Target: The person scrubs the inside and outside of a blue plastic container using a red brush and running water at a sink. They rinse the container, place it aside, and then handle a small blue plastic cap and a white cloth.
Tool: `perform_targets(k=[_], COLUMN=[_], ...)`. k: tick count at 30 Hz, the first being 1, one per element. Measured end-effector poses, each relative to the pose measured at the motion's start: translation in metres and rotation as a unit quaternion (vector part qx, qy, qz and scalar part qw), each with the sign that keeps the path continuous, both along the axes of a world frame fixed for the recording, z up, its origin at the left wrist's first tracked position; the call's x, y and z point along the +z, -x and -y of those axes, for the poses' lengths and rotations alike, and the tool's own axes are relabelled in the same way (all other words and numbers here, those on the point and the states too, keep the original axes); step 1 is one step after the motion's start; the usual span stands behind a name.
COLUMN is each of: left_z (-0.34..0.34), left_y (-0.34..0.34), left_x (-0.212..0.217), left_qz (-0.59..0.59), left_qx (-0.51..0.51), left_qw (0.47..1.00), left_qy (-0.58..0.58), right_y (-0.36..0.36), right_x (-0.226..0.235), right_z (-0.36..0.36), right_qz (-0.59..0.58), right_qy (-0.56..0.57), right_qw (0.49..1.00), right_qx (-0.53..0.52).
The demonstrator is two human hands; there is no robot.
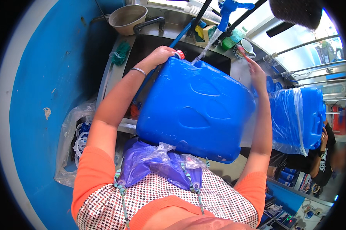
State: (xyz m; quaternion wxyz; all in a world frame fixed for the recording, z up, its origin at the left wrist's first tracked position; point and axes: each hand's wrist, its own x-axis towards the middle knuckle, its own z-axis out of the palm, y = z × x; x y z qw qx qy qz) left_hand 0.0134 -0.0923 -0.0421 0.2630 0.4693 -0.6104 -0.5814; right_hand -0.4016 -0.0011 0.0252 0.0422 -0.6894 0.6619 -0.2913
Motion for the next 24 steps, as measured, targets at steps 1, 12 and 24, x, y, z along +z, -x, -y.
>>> perform_targets(k=[1, 12, 24], left_z=[-0.001, -0.012, -0.021], left_y=[0.007, 0.055, 0.067], left_x=[0.000, -0.014, -0.020], left_qz=[-0.009, -0.121, -0.056], left_qx=[0.007, 0.079, 0.126], left_qw=[1.000, 0.988, 0.990], left_qy=[-0.003, -0.055, 0.034], right_y=[-0.035, -0.117, -0.125], right_x=[0.011, -0.019, -0.013], right_z=[0.006, 0.050, 0.052], right_qz=[-0.004, -0.121, 0.024], right_qy=[0.035, -0.151, -0.234], right_qw=[0.996, 0.973, 0.969], right_qx=[0.086, 0.125, 0.069])
